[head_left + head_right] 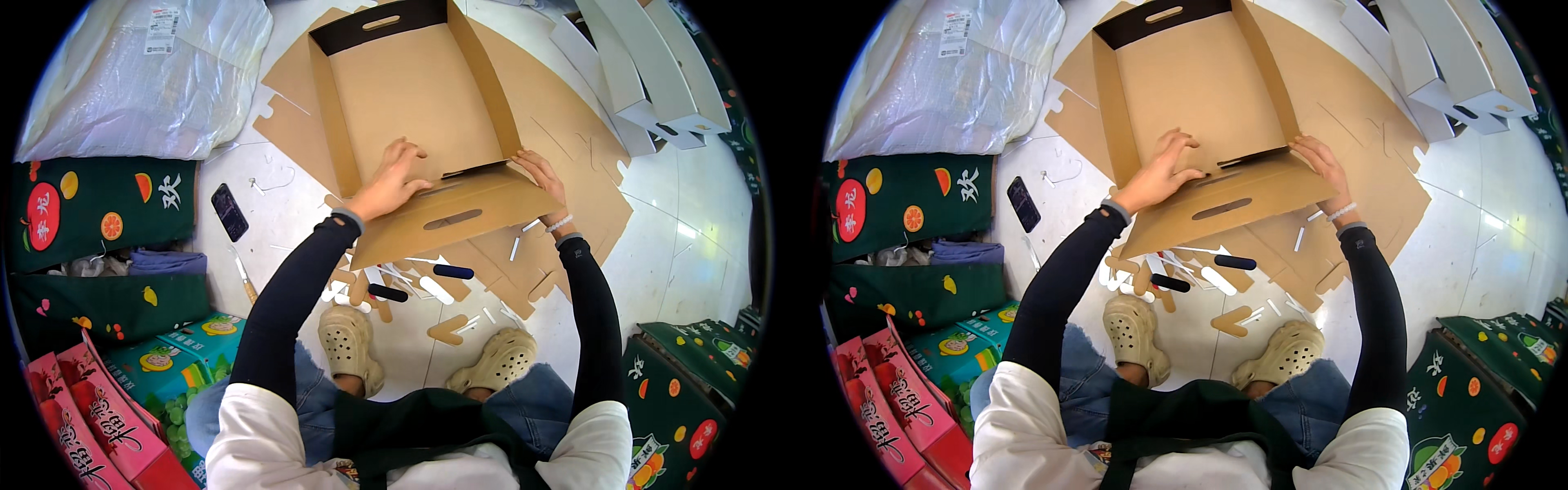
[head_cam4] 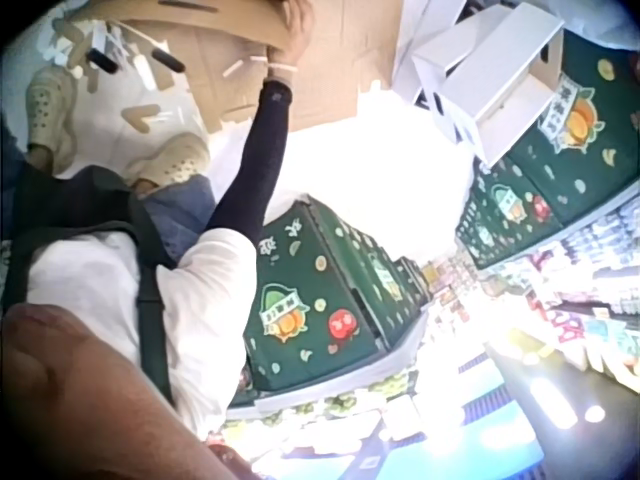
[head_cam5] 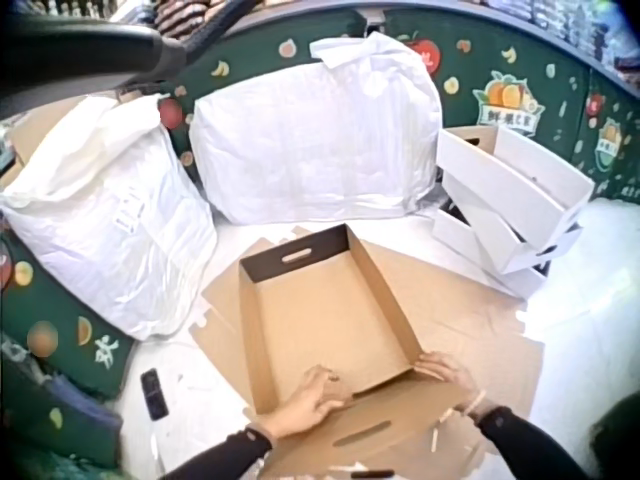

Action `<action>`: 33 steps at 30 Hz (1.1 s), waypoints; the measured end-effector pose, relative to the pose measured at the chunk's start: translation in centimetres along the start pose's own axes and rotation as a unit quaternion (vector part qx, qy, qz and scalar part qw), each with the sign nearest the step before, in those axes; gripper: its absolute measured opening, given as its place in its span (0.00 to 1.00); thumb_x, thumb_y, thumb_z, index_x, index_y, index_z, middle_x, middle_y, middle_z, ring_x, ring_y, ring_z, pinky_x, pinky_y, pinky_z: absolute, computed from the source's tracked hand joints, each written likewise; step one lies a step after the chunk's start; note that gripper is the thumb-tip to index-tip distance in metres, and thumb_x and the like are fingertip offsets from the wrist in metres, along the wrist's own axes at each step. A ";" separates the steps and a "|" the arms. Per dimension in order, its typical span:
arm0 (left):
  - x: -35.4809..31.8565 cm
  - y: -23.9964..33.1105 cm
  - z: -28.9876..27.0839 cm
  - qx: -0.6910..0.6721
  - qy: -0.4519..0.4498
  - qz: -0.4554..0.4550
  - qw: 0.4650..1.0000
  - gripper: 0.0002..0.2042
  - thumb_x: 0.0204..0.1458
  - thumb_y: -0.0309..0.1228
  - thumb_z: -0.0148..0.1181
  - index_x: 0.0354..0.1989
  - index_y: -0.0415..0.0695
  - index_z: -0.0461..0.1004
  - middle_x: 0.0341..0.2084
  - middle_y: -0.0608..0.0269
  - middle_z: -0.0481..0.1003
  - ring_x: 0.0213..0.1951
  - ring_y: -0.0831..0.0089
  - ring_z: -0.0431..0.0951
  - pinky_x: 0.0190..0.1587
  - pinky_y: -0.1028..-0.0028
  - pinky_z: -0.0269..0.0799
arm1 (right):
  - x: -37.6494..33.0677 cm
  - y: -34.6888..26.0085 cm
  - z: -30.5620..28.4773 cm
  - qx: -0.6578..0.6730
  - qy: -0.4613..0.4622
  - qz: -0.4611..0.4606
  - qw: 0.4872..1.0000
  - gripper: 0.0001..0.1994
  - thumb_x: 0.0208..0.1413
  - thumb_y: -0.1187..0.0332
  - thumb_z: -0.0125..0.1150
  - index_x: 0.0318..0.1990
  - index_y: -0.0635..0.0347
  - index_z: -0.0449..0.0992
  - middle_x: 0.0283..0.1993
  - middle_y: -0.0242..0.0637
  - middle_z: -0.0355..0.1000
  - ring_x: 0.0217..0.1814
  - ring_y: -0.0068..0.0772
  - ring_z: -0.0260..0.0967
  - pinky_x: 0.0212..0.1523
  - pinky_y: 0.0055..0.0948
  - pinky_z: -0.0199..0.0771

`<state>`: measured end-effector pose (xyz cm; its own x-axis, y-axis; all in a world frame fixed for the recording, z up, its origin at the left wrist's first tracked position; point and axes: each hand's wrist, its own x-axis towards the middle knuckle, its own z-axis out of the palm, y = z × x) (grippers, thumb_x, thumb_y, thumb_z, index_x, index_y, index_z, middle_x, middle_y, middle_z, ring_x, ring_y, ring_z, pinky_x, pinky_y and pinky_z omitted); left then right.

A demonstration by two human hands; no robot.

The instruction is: The person sits on the floor and assembles flat-packed cardboard boxes by folding the sides and inserting white plastic tabs into slots to lock the structure. They handle multiple boxes, including a white one and a dark green one, completing the assembly of each before moving to the next.

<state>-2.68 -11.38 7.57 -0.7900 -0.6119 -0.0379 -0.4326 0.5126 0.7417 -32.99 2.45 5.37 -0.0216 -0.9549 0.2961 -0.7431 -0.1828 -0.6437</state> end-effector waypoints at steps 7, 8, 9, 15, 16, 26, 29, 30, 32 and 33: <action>-7.4 -0.7 -3.7 0.326 0.107 -0.063 0.937 0.27 0.49 0.46 0.63 0.56 0.49 0.67 0.56 0.42 0.59 0.61 0.44 0.54 0.62 0.52 0.53 | 0.0 -0.4 0.1 0.002 -0.005 0.001 1.000 0.21 0.49 0.70 0.59 0.53 0.60 0.73 0.58 0.41 0.67 0.64 0.42 0.61 0.63 0.34 0.62; -8.4 -1.5 -3.8 0.321 0.113 -0.078 0.937 0.25 0.50 0.45 0.62 0.55 0.50 0.68 0.55 0.41 0.59 0.60 0.44 0.56 0.60 0.52 0.55 | 0.0 -0.4 0.2 0.007 -0.004 0.005 1.000 0.21 0.49 0.70 0.59 0.53 0.60 0.73 0.58 0.41 0.67 0.64 0.42 0.61 0.63 0.34 0.62; -9.2 -2.4 -4.0 0.317 0.119 -0.094 0.936 0.23 0.51 0.45 0.60 0.55 0.50 0.69 0.54 0.40 0.59 0.58 0.44 0.58 0.59 0.53 0.58 | 0.0 -0.4 0.2 0.011 -0.004 0.009 1.000 0.21 0.49 0.70 0.59 0.53 0.60 0.72 0.58 0.41 0.67 0.64 0.42 0.61 0.63 0.34 0.62; -8.7 -4.2 -3.0 0.291 0.077 -0.102 0.948 0.11 0.54 0.37 0.58 0.37 0.42 0.72 0.29 0.52 0.73 0.27 0.54 0.75 0.29 0.65 0.73 | -0.1 -1.0 0.0 0.015 -0.019 0.023 0.999 0.22 0.47 0.69 0.60 0.54 0.59 0.72 0.58 0.40 0.67 0.64 0.41 0.61 0.62 0.34 0.63; -8.5 -4.3 -2.6 0.311 0.096 -0.084 0.942 0.10 0.54 0.36 0.58 0.36 0.41 0.72 0.26 0.53 0.74 0.25 0.55 0.76 0.27 0.65 0.73 | -0.1 -1.2 0.0 0.017 -0.021 0.030 0.999 0.22 0.47 0.69 0.61 0.54 0.59 0.72 0.59 0.40 0.67 0.64 0.41 0.61 0.62 0.34 0.63; -9.9 -5.6 -3.3 0.159 0.065 0.017 0.985 0.39 0.48 0.19 0.53 0.70 0.44 0.42 0.41 0.50 0.71 0.41 0.54 0.73 0.43 0.63 0.71 | 1.3 -1.7 -0.7 -0.028 -0.022 0.022 0.999 0.22 0.39 0.80 0.63 0.48 0.60 0.75 0.48 0.38 0.73 0.52 0.43 0.68 0.49 0.34 0.71; -10.0 -4.4 -3.7 0.055 0.029 -0.061 0.996 0.35 0.50 0.20 0.52 0.69 0.47 0.49 0.44 0.50 0.68 0.43 0.55 0.71 0.49 0.65 0.68 | 1.5 -1.4 -0.5 -0.023 0.003 0.052 0.998 0.19 0.41 0.80 0.66 0.45 0.61 0.75 0.46 0.37 0.74 0.47 0.42 0.69 0.44 0.33 0.72; -9.6 -4.6 -3.5 0.051 0.058 -0.064 0.995 0.30 0.50 0.21 0.54 0.64 0.44 0.57 0.43 0.51 0.68 0.43 0.55 0.71 0.47 0.65 0.68 | 1.4 -0.3 -0.1 -0.040 0.023 0.041 0.998 0.18 0.43 0.78 0.66 0.45 0.62 0.74 0.46 0.37 0.74 0.46 0.42 0.70 0.42 0.33 0.72; -9.3 -5.8 -3.1 0.049 0.120 -0.078 0.989 0.20 0.50 0.25 0.59 0.53 0.39 0.71 0.41 0.51 0.69 0.41 0.55 0.71 0.44 0.65 0.69 | 2.0 -0.7 0.6 -0.042 0.064 0.032 0.997 0.18 0.45 0.75 0.67 0.45 0.62 0.73 0.45 0.38 0.74 0.43 0.42 0.71 0.40 0.33 0.72; -9.1 -6.3 -2.9 0.039 0.152 -0.070 0.985 0.15 0.50 0.26 0.59 0.48 0.38 0.73 0.41 0.51 0.69 0.41 0.56 0.71 0.44 0.65 0.69 | 2.1 -1.0 0.9 -0.032 0.086 0.036 0.995 0.18 0.45 0.74 0.68 0.46 0.62 0.72 0.44 0.38 0.74 0.41 0.43 0.71 0.40 0.33 0.72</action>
<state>8.53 -10.77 5.19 -0.5589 -0.8259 0.0745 -0.5700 0.4479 0.6889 -31.69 0.40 5.95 -0.1874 -0.9096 0.3708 -0.7769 -0.0938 -0.6226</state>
